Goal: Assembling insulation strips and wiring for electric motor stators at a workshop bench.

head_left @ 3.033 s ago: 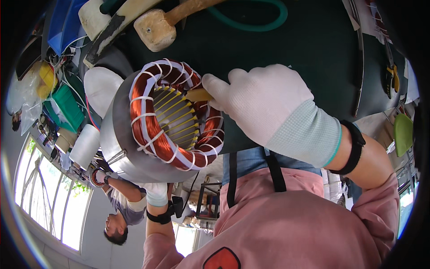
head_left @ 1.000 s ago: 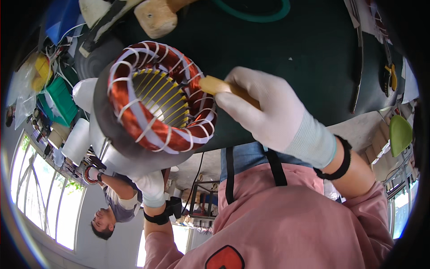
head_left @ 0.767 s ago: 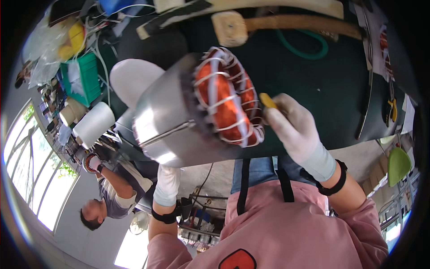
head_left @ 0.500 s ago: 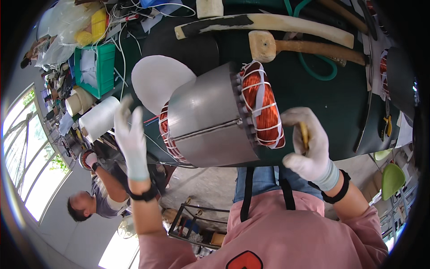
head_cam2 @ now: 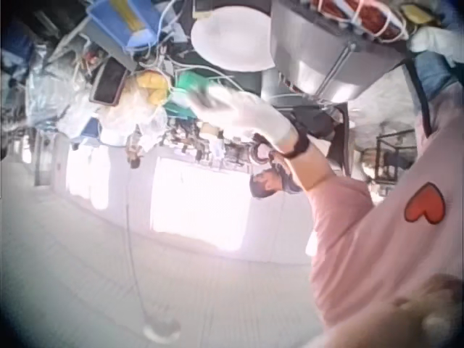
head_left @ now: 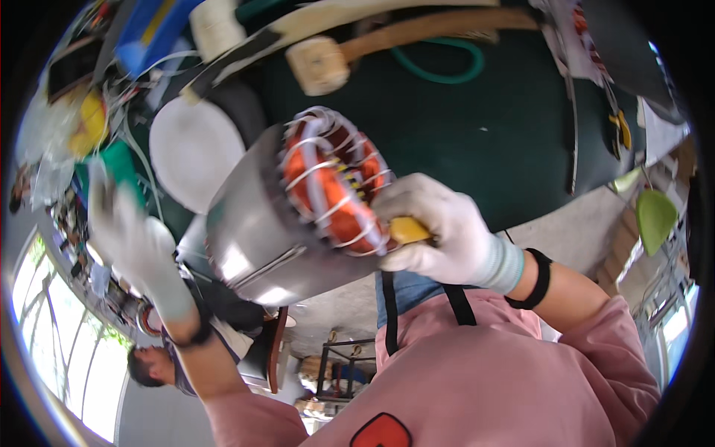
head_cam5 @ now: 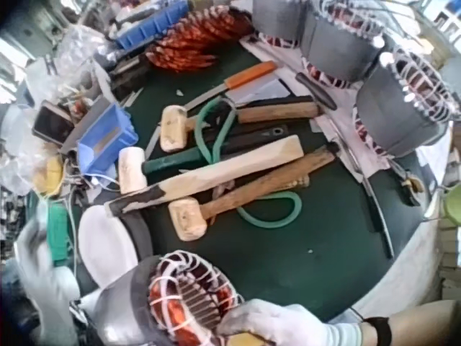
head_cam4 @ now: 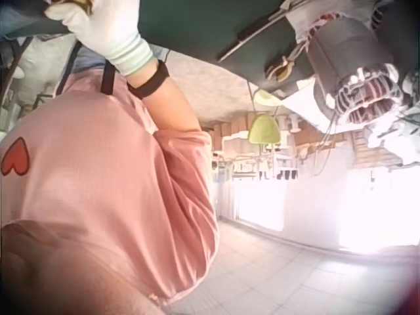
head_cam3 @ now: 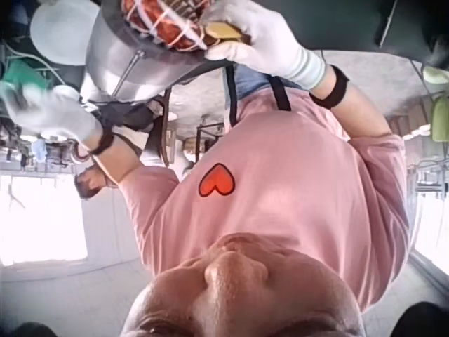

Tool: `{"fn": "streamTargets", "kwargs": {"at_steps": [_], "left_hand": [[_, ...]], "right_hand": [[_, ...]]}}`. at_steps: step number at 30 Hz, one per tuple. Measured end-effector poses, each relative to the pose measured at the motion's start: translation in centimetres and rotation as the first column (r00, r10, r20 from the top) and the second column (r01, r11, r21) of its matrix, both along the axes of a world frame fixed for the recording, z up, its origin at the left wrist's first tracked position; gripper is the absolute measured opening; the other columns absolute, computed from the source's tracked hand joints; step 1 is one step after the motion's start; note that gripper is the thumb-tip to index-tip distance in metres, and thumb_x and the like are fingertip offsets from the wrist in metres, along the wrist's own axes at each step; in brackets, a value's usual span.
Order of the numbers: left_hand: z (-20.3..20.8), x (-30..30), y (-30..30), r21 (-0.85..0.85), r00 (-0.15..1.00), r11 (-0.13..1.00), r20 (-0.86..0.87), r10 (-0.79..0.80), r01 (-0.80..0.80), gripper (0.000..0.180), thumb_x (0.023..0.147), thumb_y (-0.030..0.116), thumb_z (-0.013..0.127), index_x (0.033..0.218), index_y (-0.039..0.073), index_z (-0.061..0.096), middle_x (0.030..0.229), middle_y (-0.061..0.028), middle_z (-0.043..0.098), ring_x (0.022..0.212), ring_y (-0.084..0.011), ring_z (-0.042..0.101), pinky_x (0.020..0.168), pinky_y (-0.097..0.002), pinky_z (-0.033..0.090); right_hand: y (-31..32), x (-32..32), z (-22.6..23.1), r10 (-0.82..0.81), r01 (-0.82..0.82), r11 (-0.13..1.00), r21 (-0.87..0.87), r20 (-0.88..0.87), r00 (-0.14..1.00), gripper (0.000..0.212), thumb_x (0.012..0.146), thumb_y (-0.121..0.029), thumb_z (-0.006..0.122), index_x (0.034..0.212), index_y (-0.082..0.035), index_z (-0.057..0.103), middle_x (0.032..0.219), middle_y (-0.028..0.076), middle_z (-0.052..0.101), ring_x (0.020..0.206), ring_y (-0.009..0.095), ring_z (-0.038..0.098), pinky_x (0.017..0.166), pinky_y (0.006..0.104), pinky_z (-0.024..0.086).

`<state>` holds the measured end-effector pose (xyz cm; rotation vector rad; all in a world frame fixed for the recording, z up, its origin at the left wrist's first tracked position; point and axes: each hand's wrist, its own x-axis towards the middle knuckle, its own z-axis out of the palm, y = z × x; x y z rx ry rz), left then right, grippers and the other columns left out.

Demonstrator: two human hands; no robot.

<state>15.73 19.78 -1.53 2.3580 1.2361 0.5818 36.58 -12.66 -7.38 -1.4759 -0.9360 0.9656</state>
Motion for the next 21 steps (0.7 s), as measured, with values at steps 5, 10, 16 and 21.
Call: {"fn": "streamTargets", "kwargs": {"at_steps": [5,10,16,21], "left_hand": [[3.6,-8.0,-19.5,-0.302,0.954,0.927,-0.266,0.141,-0.221,0.049,0.109,0.031,0.042,0.142,-0.005,0.046,0.128,-0.0121,0.056,0.109,-0.0253,0.059,0.092,-0.0388,0.047],[0.1,-5.4,-24.3,-0.774,0.854,0.633,0.345,0.391,0.023,0.053,0.110,0.034,0.039,0.150,-0.001,0.036,0.148,-0.0139,0.046,0.137,-0.0257,0.043,0.119,-0.0442,0.029],[1.8,-5.6,-27.1,-0.613,0.967,0.752,-0.214,0.137,-0.242,0.035,0.101,-0.006,0.047,0.135,-0.005,0.050,0.125,-0.0161,0.055,0.107,-0.0224,0.058,0.101,-0.0381,0.048],[4.8,-6.4,-28.5,-0.568,0.966,0.809,-0.259,-0.005,-0.148,0.034,0.102,-0.003,0.047,0.135,-0.006,0.050,0.126,-0.0158,0.058,0.108,-0.0229,0.061,0.100,-0.0316,0.047]], "right_hand": [[-1.0,-1.4,-2.0,-0.045,0.052,0.997,0.058,-0.111,0.993,0.050,0.080,-0.045,0.083,0.107,-0.005,0.069,0.110,0.012,0.066,0.098,0.028,0.068,0.083,0.0351,0.056],[-1.5,-1.3,-0.8,-0.037,0.039,0.999,0.007,-0.166,0.985,0.045,0.082,-0.042,0.081,0.106,-0.006,0.069,0.108,0.011,0.066,0.099,0.029,0.068,0.084,0.0357,0.056],[-4.5,-1.4,0.0,-0.036,0.017,0.996,-0.085,-0.224,0.974,0.040,0.084,-0.038,0.080,0.102,-0.005,0.067,0.102,0.012,0.067,0.092,0.032,0.067,0.080,0.0366,0.054],[-6.1,-1.0,4.5,-0.046,-0.038,0.970,-0.241,-0.335,0.941,0.036,0.082,-0.030,0.083,0.099,-0.003,0.069,0.096,0.012,0.067,0.089,0.031,0.067,0.077,0.0369,0.054]]}}
